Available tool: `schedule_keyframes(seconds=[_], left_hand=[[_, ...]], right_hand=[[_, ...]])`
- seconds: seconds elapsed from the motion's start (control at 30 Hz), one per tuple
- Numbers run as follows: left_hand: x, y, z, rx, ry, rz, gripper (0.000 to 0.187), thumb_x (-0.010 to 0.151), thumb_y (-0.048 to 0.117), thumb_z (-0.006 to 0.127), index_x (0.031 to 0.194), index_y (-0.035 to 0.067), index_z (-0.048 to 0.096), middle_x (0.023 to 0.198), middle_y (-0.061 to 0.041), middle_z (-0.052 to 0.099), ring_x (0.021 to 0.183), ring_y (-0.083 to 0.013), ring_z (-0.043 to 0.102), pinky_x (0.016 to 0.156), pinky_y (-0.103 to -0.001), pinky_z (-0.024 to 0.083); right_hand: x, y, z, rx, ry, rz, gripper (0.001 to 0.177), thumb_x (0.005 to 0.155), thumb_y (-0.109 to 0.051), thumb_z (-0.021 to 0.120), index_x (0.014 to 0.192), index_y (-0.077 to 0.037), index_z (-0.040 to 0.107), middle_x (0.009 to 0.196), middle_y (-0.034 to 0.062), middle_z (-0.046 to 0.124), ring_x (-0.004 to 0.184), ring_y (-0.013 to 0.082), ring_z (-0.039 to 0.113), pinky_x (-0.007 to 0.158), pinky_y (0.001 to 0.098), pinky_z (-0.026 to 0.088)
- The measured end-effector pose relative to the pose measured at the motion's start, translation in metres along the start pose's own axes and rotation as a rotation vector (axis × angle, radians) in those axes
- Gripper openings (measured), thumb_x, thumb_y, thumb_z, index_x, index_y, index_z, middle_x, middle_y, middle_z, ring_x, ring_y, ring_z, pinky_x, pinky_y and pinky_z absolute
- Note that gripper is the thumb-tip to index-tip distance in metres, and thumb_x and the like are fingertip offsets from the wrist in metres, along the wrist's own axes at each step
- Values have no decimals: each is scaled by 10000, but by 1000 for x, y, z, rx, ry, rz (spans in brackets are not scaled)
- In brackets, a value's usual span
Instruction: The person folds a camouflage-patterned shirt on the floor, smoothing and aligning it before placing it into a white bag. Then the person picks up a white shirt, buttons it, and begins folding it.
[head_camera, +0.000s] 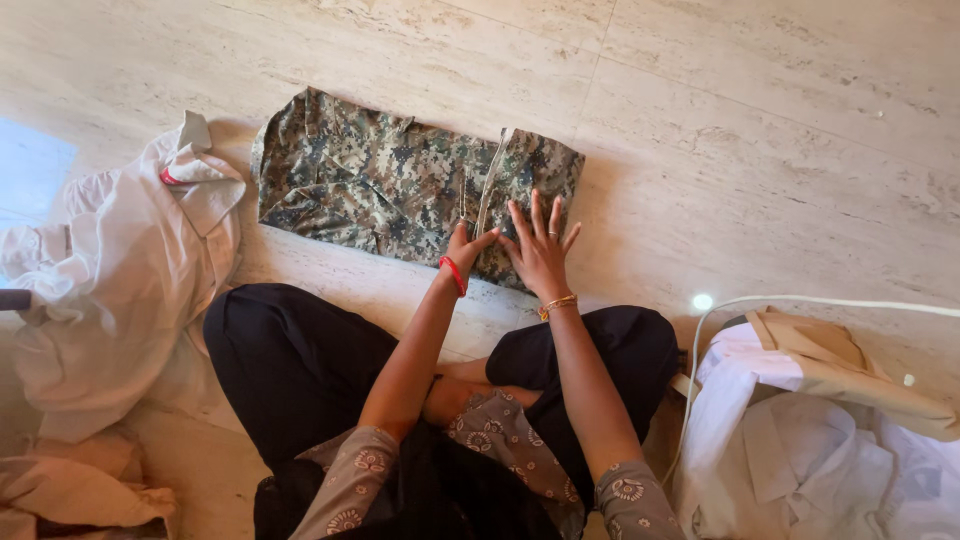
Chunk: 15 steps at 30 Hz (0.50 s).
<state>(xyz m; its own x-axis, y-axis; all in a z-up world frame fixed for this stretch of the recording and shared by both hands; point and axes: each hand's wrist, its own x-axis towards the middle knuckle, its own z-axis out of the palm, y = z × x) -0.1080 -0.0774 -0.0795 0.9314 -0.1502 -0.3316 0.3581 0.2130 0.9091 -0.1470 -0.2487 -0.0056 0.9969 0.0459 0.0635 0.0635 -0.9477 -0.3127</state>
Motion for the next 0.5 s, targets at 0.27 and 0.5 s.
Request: schedule_keyframes(seconds=[0.27,0.5], left_hand=[[-30,72,29,920,485,218,828,888,293,795,1573,164,349,1540,-149,469,1366,-350,484,1110,-469,456],[5,88,46,1758,83,677,734,1030,554,500,1656,326,194,1738,4,84,1601,-252,47,1269,-589,24]], right_hand=[[0,-5,4,-46,-69,6,747,992,-668,471,1638,-356,261,1738,62,30,1576,419,-50,1081,858,-9],[0,-3,11,-142,-207,30,753,961,-643,542,1594,-272,376,1749,73,-13,1589,410,-84,1092,847,-24]])
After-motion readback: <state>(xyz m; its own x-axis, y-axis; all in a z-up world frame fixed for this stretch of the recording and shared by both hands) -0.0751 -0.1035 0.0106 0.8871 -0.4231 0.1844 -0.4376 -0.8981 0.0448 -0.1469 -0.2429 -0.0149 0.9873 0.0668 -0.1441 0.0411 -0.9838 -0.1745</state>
